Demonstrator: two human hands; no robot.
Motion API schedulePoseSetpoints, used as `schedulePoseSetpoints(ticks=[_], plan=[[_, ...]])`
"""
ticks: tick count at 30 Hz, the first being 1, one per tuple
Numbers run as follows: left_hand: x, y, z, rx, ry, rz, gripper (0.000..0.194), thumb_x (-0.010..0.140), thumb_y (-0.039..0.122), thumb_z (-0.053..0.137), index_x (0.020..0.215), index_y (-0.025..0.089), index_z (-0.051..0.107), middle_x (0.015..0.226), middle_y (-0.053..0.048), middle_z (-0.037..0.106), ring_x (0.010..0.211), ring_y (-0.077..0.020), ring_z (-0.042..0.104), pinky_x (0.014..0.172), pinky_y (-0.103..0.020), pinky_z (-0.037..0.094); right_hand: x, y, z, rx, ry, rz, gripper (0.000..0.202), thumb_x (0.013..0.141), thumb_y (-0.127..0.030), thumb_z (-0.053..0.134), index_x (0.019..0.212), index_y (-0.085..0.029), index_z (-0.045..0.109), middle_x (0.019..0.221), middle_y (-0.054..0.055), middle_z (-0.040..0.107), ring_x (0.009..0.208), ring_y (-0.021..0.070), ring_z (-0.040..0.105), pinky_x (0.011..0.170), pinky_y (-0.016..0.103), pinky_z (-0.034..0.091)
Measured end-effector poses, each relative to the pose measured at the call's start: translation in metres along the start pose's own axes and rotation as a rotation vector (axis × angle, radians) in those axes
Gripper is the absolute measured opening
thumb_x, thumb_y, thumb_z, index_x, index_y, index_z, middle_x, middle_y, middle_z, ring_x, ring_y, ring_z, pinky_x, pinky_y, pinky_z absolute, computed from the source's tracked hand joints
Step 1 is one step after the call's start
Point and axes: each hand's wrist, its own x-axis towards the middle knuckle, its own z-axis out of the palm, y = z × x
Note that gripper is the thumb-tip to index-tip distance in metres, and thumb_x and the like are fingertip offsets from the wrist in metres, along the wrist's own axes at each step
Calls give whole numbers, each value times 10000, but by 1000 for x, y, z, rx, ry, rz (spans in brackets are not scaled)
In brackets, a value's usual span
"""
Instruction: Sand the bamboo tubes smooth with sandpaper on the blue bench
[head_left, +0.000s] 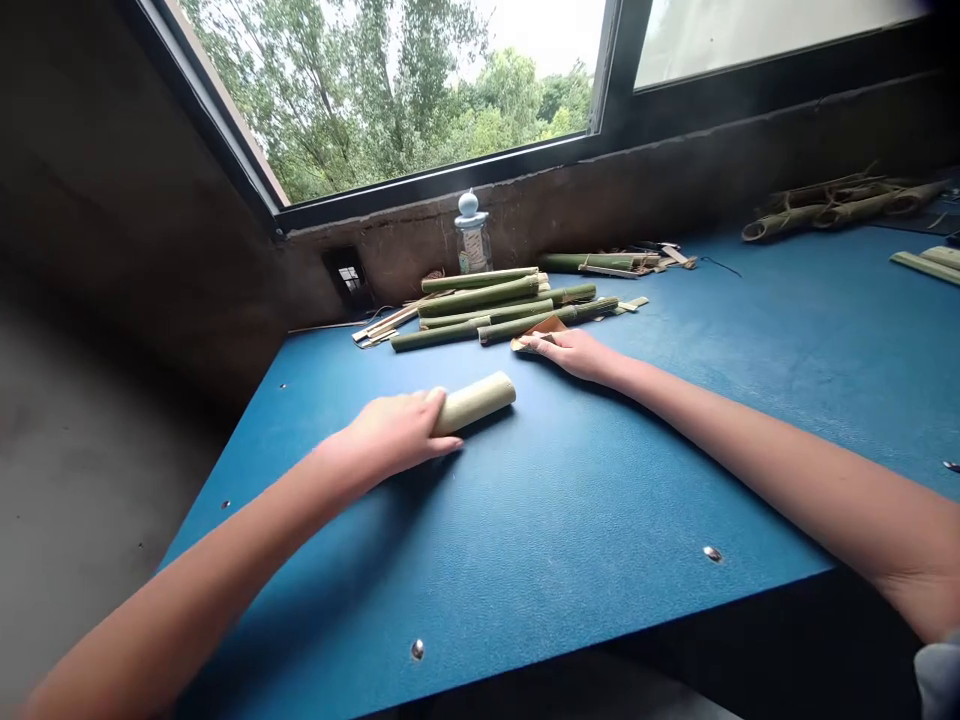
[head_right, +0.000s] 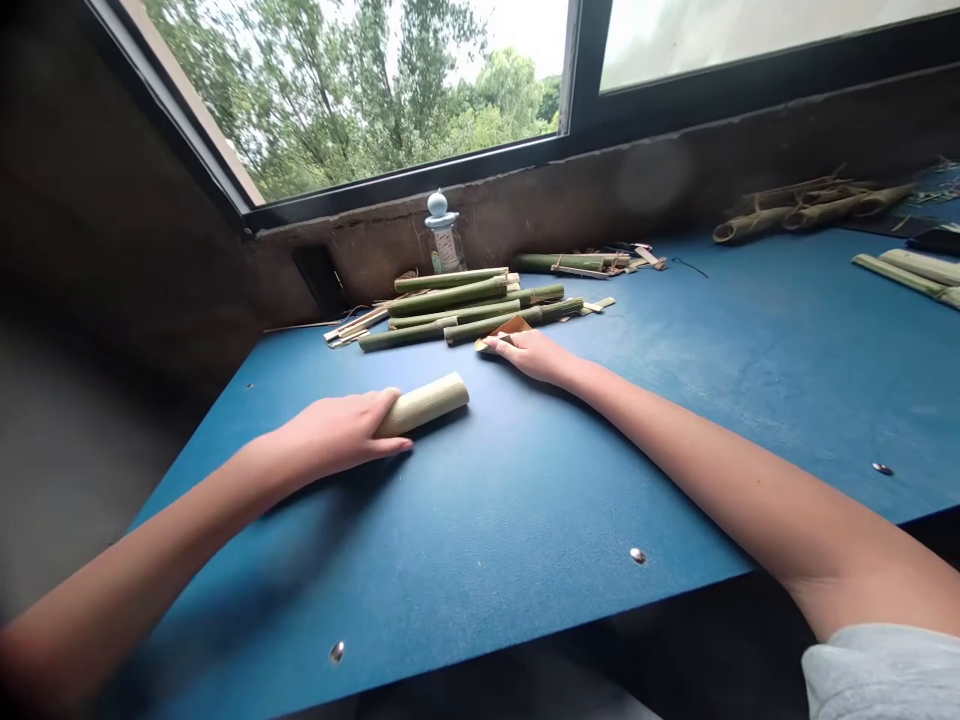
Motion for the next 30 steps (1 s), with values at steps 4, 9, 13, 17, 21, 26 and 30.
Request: schedulePoseSetpoints(ticks=[4, 9, 13, 17, 21, 26, 30], plan=[[-25, -38, 1, -12, -96, -85, 445, 865, 654, 444, 934, 235, 575, 909, -61, 707, 745, -247, 646, 573, -293, 397, 1, 0, 1, -16, -13, -32, 550, 979, -570, 378, 1287, -207, 654, 1363, 61, 624, 1294, 290, 552, 1118, 435, 396], [-2, -37, 18, -51, -18, -26, 501, 906, 688, 323, 925, 233, 530, 928, -49, 692, 780, -234, 641, 590, -291, 389, 3, -19, 5, 71, 44, -53, 548, 992, -553, 355, 1254, -199, 679, 1300, 42, 669, 1244, 311, 585, 1092, 440, 418], [33, -8, 24, -54, 90, 12, 567, 909, 702, 303, 962, 197, 557, 961, -95, 694, 820, -255, 650, 638, -308, 407, 1, -40, 11, 172, 122, -141, 497, 999, -507, 363, 1216, -222, 707, 1265, 17, 691, 1212, 286, 611, 1073, 397, 437], [57, 12, 23, -49, 173, 43, 605, 923, 692, 294, 995, 163, 580, 978, -121, 692, 891, -270, 658, 715, -313, 437, 0, -40, 16, 8, 194, -215, 435, 996, -425, 387, 1225, -228, 700, 1288, 43, 677, 1300, 253, 546, 1132, 421, 381], [62, 15, 25, -35, 205, 53, 629, 926, 693, 290, 985, 150, 600, 938, -127, 695, 862, -274, 665, 717, -319, 450, 2, -33, 13, -156, 216, -155, 441, 1001, -397, 365, 1240, -223, 692, 1309, 51, 662, 1355, 277, 491, 1133, 467, 376], [60, 18, 30, -10, 243, 37, 627, 928, 669, 337, 1037, 114, 606, 973, -156, 690, 912, -304, 660, 747, -342, 461, -6, -46, 18, -196, 216, -113, 442, 1009, -401, 349, 1270, -251, 672, 1361, 25, 623, 1403, 297, 433, 1159, 518, 336], [64, 21, 30, 5, 238, 43, 564, 963, 603, 316, 1107, 142, 607, 1064, -134, 696, 998, -275, 653, 822, -328, 458, -10, -78, 37, -134, 96, -360, 507, 1025, -429, 297, 1351, -187, 601, 1385, 62, 604, 1358, 235, 495, 1176, 426, 339]])
